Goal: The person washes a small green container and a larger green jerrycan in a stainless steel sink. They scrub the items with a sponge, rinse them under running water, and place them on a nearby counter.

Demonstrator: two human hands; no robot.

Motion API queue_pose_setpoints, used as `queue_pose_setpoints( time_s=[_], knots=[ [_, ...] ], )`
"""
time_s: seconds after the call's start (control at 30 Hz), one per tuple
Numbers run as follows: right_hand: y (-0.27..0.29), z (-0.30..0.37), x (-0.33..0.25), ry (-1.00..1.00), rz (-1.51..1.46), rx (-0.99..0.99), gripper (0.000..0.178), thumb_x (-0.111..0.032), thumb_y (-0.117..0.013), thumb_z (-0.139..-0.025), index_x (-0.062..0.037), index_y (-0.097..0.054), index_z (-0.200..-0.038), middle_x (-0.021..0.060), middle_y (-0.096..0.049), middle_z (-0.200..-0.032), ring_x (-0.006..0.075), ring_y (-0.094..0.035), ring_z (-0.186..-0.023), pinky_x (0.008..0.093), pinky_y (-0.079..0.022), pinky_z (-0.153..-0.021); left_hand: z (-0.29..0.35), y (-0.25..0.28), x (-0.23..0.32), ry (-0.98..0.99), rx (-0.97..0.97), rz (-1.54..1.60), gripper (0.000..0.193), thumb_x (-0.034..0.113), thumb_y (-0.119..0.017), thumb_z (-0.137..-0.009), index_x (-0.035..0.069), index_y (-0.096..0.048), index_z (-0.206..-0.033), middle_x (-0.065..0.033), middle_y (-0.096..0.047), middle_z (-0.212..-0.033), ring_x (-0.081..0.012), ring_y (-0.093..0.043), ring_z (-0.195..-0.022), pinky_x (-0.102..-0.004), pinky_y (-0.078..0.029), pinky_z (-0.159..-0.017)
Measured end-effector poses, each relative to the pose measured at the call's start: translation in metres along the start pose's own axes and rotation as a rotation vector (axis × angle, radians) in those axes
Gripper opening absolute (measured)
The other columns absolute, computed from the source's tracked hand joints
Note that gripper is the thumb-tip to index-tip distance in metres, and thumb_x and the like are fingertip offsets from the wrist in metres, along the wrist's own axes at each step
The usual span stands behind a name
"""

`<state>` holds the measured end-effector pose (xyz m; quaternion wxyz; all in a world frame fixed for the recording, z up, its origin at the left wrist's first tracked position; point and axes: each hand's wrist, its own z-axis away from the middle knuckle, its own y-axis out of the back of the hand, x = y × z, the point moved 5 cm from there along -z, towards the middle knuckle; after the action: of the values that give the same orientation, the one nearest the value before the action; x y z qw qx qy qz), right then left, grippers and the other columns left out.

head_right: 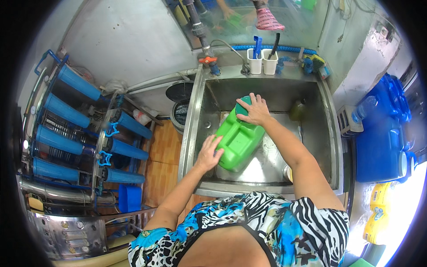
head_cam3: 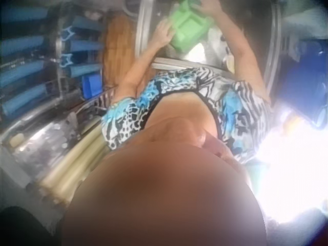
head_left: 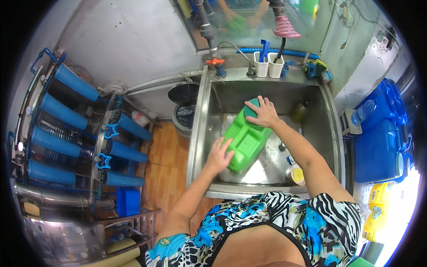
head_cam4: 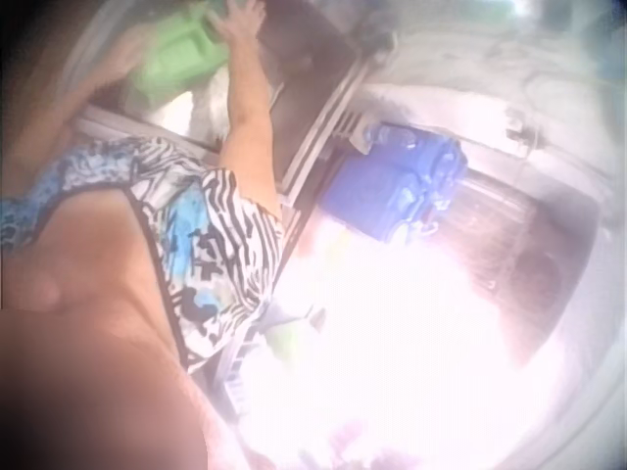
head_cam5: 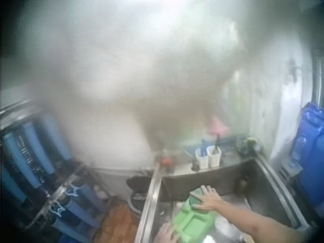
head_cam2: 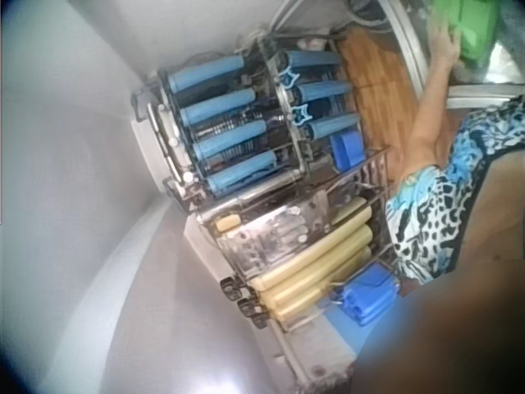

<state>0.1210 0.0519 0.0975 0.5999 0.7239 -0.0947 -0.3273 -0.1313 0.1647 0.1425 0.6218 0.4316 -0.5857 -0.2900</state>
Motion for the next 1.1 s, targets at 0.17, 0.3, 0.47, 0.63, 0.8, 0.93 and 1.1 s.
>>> queue_pose_setpoints(
  time_s=[0.17,0.3,0.47,0.63,0.8,0.93,1.1],
  knots=[
    [0.018,0.001,-0.011,0.282,-0.168,-0.357,0.055,-0.038,-0.071,-0.066,-0.0249,-0.067,-0.119,0.0164,-0.054,-0.128,0.0354,-0.047,-0.121,0.0594,-0.033,-0.103,-0.011,0.000,-0.006,-0.040,0.127,-0.040,0.039,0.016,-0.053,-0.093,0.009,-0.057,-0.131,-0.0254,-0.054,-0.130,-0.0431,-0.053,-0.119,-0.0471,-0.044,-0.102],
    [0.030,-0.008,-0.011,0.110,-0.271,-0.429,0.044,-0.041,-0.074,-0.072,-0.0197,-0.071,-0.110,0.0119,-0.058,-0.127,0.0349,-0.053,-0.121,0.0619,-0.040,-0.099,-0.024,-0.005,-0.008,0.184,0.127,-0.316,0.025,0.022,-0.058,-0.090,0.002,-0.058,-0.104,-0.0242,-0.057,-0.122,-0.0372,-0.058,-0.111,-0.0465,-0.049,-0.091],
    [0.028,0.017,0.008,-0.515,0.096,-0.385,0.079,-0.066,-0.054,-0.084,-0.0256,-0.035,-0.150,0.0277,-0.028,-0.149,0.0626,-0.047,-0.114,0.0647,-0.050,-0.085,-0.031,-0.007,-0.008,0.483,0.066,-0.562,0.023,0.028,-0.056,-0.093,0.006,-0.054,-0.087,-0.0176,-0.068,-0.075,-0.0376,-0.069,-0.072,-0.0499,-0.054,-0.069],
    [0.031,0.037,0.007,-0.385,0.219,-0.319,0.083,-0.071,-0.046,-0.084,-0.0290,-0.026,-0.153,0.0305,-0.030,-0.146,0.0611,-0.044,-0.111,0.0578,-0.057,-0.062,-0.029,-0.011,-0.008,0.590,0.092,-0.511,0.037,0.031,-0.041,-0.098,0.002,-0.063,-0.090,-0.0234,-0.070,-0.080,-0.0417,-0.069,-0.075,-0.0522,-0.054,-0.071],
    [0.030,0.040,0.011,-0.316,0.220,-0.292,0.086,-0.073,-0.049,-0.082,-0.0301,-0.026,-0.153,0.0299,-0.032,-0.145,0.0583,-0.046,-0.111,0.0560,-0.057,-0.057,-0.028,-0.011,-0.032,0.870,0.031,-0.343,0.043,0.029,-0.036,-0.097,0.001,-0.067,-0.088,-0.0256,-0.070,-0.095,-0.0410,-0.068,-0.092,-0.0508,-0.051,-0.084],
    [0.027,0.042,0.013,-0.284,0.238,-0.273,0.087,-0.073,-0.048,-0.081,-0.0316,-0.025,-0.154,0.0266,-0.030,-0.149,0.0563,-0.045,-0.113,0.0567,-0.057,-0.060,-0.011,-0.009,-0.055,1.177,-0.378,0.342,0.056,0.045,-0.042,-0.096,-0.004,-0.067,-0.085,-0.0243,-0.070,-0.094,-0.0379,-0.067,-0.098,-0.0433,-0.051,-0.090],
    [0.028,0.042,0.013,-0.286,0.197,-0.262,0.086,-0.073,-0.049,-0.081,-0.0329,-0.026,-0.153,0.0250,-0.028,-0.150,0.0564,-0.041,-0.119,0.0608,-0.055,-0.070,-0.013,0.023,0.008,-0.006,-0.130,-0.112,0.055,0.020,-0.085,-0.069,0.000,-0.057,-0.112,-0.0189,-0.063,-0.104,-0.0377,-0.064,-0.096,-0.0425,-0.052,-0.083]
  ],
)
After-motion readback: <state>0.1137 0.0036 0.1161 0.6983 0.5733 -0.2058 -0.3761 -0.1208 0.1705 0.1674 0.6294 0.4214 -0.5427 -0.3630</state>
